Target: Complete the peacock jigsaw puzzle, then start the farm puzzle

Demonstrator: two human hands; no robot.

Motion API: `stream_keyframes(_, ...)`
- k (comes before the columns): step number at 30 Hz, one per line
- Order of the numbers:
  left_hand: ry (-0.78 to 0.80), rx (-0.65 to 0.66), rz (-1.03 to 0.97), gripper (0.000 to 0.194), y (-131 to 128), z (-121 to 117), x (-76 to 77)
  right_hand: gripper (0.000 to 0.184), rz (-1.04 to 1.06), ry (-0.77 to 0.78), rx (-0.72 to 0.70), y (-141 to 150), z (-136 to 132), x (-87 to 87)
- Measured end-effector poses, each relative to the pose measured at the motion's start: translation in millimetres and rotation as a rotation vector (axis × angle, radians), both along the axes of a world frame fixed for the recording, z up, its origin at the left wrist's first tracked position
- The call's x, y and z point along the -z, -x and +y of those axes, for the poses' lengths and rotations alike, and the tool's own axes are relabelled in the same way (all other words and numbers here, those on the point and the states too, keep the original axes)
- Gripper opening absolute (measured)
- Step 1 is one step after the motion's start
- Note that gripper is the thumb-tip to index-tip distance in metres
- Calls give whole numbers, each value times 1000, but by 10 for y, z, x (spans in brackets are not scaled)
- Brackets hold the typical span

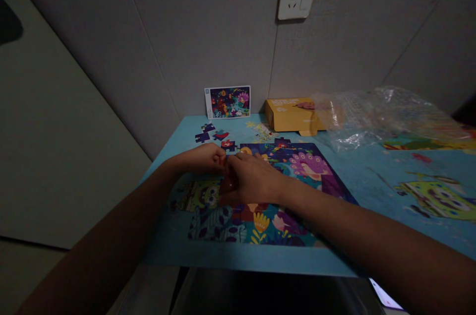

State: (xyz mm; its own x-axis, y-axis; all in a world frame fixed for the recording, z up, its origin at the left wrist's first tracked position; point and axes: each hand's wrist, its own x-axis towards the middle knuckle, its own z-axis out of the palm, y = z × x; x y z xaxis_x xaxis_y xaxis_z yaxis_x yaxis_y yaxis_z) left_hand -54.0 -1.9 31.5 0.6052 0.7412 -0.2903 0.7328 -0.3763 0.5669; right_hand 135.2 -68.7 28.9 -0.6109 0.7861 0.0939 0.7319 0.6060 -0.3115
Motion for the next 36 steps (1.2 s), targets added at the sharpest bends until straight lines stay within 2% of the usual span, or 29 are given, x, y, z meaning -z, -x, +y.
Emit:
stream_keyframes(6, -49, 14, 30, 29, -28, -34, -52, 73, -24, 9, -28, 5, -23, -19)
stream_keyframes(14, -44, 2, 33, 28, -41, -48, -58, 62, -19, 9, -53, -5, -19, -31)
stream_keyframes(20, -56, 2, 37, 17, -44, -45, -57, 59, 46, -6, -174, -31, 36, 24)
stream_keyframes(22, -133, -58, 31, 17, -34, -19, -48, 54, 66, -5, -218, -51, 73, 37)
stream_keyframes(26, -466, -304, -39, 27, 36, 103, 33, 35, 120, 29, -298, -112, 156, 59)
stream_keyframes(29, -666, -340, -25, 34, 112, 218, 147, 22, 224, 90, -338, -138, 210, 109)
stream_keyframes(31, -714, -330, 44, 44, 148, 277, 225, 20, 391, 186, -277, -131, 250, 158)
stream_keyframes(34, -665, -383, 103, 52, 158, 327, 301, 34, 758, 360, -46, -101, 327, 216)
stream_keyframes(36, -637, -431, 90, 50, 143, 340, 312, 39, 975, 432, 85, -86, 385, 228)
